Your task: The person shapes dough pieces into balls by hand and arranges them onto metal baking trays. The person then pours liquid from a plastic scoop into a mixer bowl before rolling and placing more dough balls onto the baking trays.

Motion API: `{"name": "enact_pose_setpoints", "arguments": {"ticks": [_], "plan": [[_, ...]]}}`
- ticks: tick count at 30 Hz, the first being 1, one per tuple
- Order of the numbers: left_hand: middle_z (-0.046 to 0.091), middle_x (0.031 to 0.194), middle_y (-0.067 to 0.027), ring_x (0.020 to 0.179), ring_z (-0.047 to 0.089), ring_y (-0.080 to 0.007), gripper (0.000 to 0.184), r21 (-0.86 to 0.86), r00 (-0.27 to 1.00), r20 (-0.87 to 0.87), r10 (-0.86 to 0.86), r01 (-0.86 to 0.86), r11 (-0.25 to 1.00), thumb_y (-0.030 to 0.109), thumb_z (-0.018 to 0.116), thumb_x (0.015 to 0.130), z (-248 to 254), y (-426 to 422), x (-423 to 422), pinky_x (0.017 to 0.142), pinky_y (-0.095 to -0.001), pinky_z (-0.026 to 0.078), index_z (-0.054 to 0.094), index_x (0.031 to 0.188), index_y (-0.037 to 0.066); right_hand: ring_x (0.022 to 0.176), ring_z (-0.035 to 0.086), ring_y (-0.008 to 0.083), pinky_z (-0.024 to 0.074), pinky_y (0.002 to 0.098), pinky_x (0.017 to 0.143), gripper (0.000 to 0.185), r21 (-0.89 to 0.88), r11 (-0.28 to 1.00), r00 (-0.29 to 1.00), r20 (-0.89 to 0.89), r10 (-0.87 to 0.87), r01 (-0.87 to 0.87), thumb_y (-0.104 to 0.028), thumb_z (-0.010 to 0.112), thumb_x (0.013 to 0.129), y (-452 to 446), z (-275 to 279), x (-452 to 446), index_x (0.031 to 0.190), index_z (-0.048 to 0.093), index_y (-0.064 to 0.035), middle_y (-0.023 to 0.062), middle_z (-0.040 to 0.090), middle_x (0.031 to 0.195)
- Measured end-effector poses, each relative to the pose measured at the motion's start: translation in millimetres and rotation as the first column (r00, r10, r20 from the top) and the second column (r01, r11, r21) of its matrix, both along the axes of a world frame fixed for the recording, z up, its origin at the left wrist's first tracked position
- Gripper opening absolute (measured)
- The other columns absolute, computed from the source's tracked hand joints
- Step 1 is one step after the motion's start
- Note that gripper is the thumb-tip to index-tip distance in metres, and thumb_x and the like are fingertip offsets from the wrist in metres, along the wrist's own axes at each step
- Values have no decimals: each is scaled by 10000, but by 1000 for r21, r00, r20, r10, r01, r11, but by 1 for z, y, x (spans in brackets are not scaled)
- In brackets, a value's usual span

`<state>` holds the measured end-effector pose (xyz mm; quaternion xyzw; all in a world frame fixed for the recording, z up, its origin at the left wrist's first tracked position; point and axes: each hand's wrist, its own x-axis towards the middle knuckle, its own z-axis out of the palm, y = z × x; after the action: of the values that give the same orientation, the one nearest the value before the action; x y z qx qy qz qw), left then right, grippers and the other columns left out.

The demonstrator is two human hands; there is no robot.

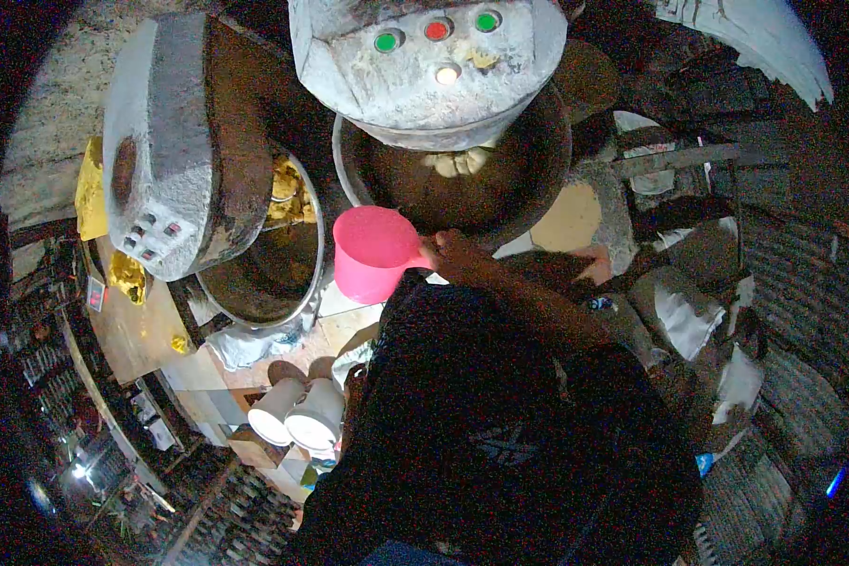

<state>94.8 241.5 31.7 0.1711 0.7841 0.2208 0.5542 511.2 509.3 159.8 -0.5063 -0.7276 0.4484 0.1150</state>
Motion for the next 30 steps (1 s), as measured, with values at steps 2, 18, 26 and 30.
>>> {"name": "enact_pose_setpoints", "arguments": {"ticks": [2,18,26,30], "plan": [[532,704,2,543,444,-56,226,382,806,-240,-541,591,710,101,588,882,-46,-25,-36,461,-217,360,605,1107,79,788,588,412,456,493,692,350,143,989,999,33,29,-33,-285,409,939,-4,-8,1,1056,609,-24,257,603,834],[623,829,-34,649,573,-141,308,112,919,-115,-376,388,915,27,618,782,-13,-13,-15,555,-267,461,616,1087,63,669,585,310,429,434,584,318,-64,994,979,-179,-100,89,-246,419,959,0,4,2,988,590,21,216,592,759],[663,917,-64,749,637,-194,366,131,232,-762,-604,970,207,-1,619,730,-54,-28,-39,643,-305,523,620,1090,67,652,584,351,431,455,593,242,268,963,997,-71,15,5,-176,441,946,0,-19,2,977,563,32,215,570,723],[668,1068,-82,851,657,-228,327,5,399,-560,-726,878,479,63,591,814,-67,-42,-51,734,-337,535,626,1140,77,681,578,301,416,439,573,224,343,937,997,-14,73,-64,-146,459,942,4,-41,-3,1002,576,35,171,548,709]]}}
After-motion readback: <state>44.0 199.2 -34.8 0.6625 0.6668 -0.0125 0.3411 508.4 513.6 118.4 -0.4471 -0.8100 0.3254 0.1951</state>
